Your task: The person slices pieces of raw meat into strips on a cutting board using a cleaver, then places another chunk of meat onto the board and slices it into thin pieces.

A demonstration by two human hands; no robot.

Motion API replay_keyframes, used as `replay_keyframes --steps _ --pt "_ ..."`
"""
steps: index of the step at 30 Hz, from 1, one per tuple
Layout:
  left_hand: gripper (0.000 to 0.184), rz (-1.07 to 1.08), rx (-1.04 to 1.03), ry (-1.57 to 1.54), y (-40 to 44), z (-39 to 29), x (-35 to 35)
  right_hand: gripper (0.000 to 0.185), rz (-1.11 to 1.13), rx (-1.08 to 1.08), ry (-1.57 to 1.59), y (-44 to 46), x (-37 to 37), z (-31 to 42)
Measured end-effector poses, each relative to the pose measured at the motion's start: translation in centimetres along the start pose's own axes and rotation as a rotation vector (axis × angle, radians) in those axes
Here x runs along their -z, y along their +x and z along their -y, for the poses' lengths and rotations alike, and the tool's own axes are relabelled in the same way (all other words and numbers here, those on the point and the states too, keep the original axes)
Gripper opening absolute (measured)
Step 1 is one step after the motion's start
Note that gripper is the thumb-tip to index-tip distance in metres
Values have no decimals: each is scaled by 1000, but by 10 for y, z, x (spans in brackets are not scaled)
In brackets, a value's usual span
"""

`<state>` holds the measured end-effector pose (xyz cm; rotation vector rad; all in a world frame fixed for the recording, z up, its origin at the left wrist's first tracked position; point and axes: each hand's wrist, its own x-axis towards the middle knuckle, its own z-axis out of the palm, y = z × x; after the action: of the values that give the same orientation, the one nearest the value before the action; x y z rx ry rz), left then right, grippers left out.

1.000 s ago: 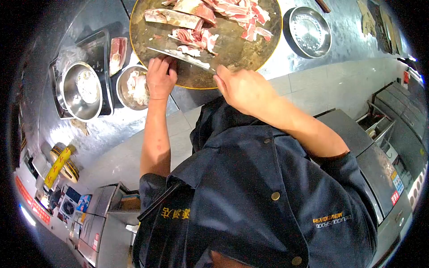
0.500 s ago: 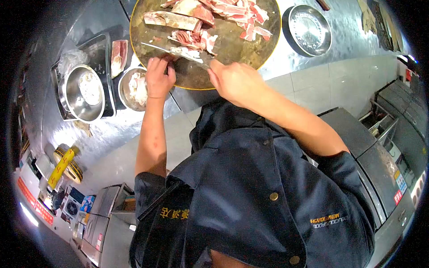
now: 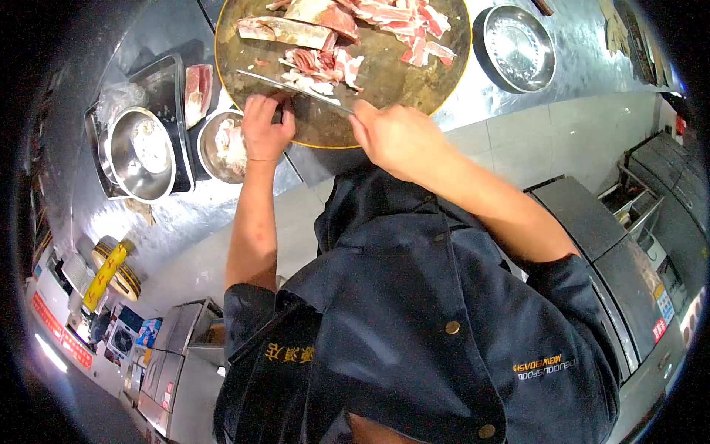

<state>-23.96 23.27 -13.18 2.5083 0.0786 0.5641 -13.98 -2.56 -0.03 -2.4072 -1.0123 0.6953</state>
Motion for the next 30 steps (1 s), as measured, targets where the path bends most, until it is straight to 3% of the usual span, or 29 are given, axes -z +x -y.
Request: replay_keyframes --steps 9,11,12,14,16,17,18,19,20,22,25,30 --pt "16 -8 -37 -51 6 -2 2 30 -42 -5 12 26 -27 -4" --pt "9 -13 155 -154 10 -9 12 30 -65 3 13 19 -12 -8" --pt "4 -91 374 -136 10 -17 19 32 -68 40 -65 11 -1 -10" --pt "14 -453 517 -415 16 -3 35 34 -81 60 -139 -1 19 -17" --pt "22 -526 663 -596 37 -1 58 38 -55 125 -171 -13 39 -28" --pt "43 -357 567 -568 49 -8 60 42 -58 132 -165 -14 41 -36" --pt "69 -105 429 -126 67 -36 62 42 -73 125 -170 -13 41 -42" --pt "93 93 191 -44 84 -54 57 42 -85 186 -243 -12 42 -47" --pt "100 253 66 55 90 -60 40 43 -94 247 -316 -11 44 -50" --pt "105 389 -35 189 93 -72 5 44 -80 234 -282 -16 51 -52" --pt "105 327 39 336 109 -65 -13 44 -93 327 -338 -28 63 -64" --pt "90 246 1 154 137 -48 -14 42 69 284 -207 -79 97 -73"
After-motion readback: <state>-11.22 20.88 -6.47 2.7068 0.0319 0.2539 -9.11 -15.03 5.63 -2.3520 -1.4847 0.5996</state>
